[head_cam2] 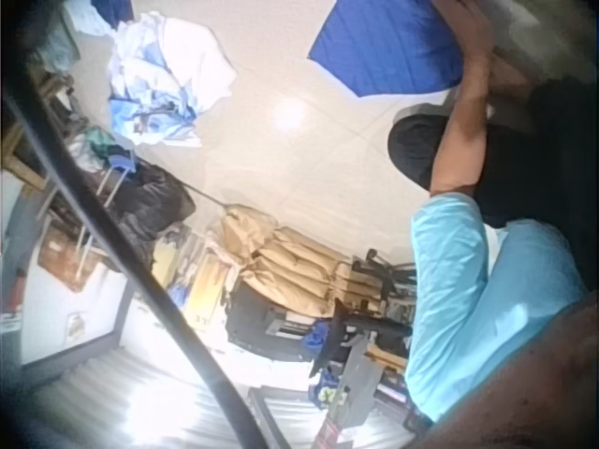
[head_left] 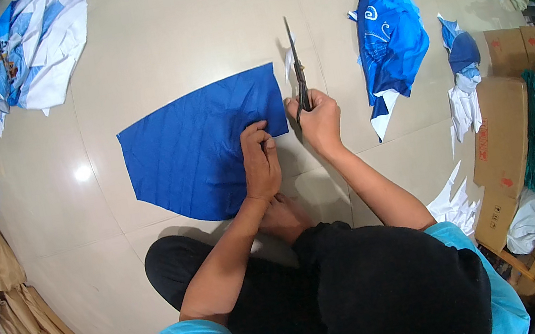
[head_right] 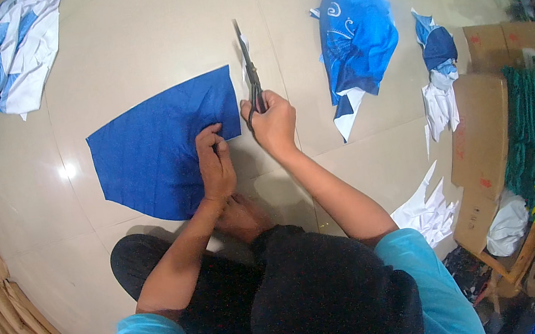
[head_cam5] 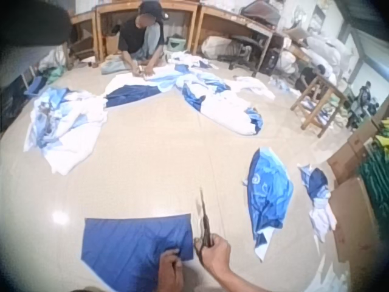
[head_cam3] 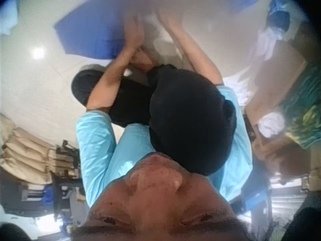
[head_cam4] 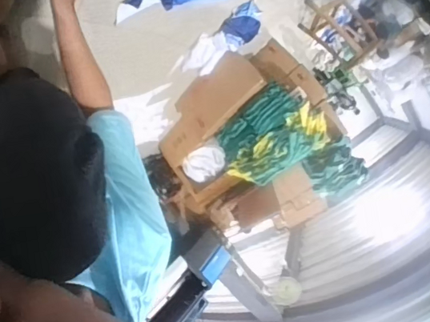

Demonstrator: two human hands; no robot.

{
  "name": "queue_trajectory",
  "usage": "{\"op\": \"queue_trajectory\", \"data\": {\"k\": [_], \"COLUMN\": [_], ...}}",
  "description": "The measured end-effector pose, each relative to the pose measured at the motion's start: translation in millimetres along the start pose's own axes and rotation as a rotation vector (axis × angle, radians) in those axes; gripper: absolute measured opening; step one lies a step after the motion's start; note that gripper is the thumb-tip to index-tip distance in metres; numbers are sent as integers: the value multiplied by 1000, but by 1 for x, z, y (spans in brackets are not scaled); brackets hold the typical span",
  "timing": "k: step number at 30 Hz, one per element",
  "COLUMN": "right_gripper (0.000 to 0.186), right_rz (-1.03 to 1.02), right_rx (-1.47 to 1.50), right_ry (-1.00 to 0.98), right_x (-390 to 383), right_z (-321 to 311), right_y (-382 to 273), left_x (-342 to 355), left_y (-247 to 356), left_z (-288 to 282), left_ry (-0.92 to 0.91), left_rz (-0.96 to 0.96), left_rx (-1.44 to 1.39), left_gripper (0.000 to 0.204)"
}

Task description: The person uses shears to cut through blue and white fabric panels on the floor, then spreads out and cuts along the edges of a larger printed blue garment.

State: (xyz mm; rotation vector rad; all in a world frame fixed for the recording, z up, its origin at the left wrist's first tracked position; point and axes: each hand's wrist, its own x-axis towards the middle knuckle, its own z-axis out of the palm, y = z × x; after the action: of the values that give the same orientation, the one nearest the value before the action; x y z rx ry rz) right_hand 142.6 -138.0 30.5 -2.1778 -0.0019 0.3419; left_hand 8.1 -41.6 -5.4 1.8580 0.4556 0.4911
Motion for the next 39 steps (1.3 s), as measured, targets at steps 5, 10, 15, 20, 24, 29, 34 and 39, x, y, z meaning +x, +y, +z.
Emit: {"op": "queue_trajectory", "data": {"k": [5,10,15,20,24,29,34,39], "right_gripper": [38,33,18,20,23,35,15,31], "right_rz": [20,-39,-474,-694,-781,-707,-484,131], "right_rx": [-51,-193,-189,-250,-261,-290,-418,-696], "right_ry": [8,68,237,148,182,273,485,774], "right_x": [33,45,115,128,89,16,-90,-203], "right_z": [-3,-6,18,1,-21,-104,-228,-377], "right_y": [-13,-28,-15,-15,34,141,233,364], "left_x": [1,-1,-1,10,4,1,-1,1], "left_y": [4,14,22,22,15,8,3,-7], "left_z": [1,-3,-12,-22,-35,-50,-56,-47], "left_ry": [-1,-18,-53,-62,-120,-186,-176,-133], "left_rz": [4,-14,16,71,-27,-69,-73,-76], "left_rx": [15,52,143,473,708,819,866,823], "left_gripper": [12,16,21,49,76,80,78,72]}}
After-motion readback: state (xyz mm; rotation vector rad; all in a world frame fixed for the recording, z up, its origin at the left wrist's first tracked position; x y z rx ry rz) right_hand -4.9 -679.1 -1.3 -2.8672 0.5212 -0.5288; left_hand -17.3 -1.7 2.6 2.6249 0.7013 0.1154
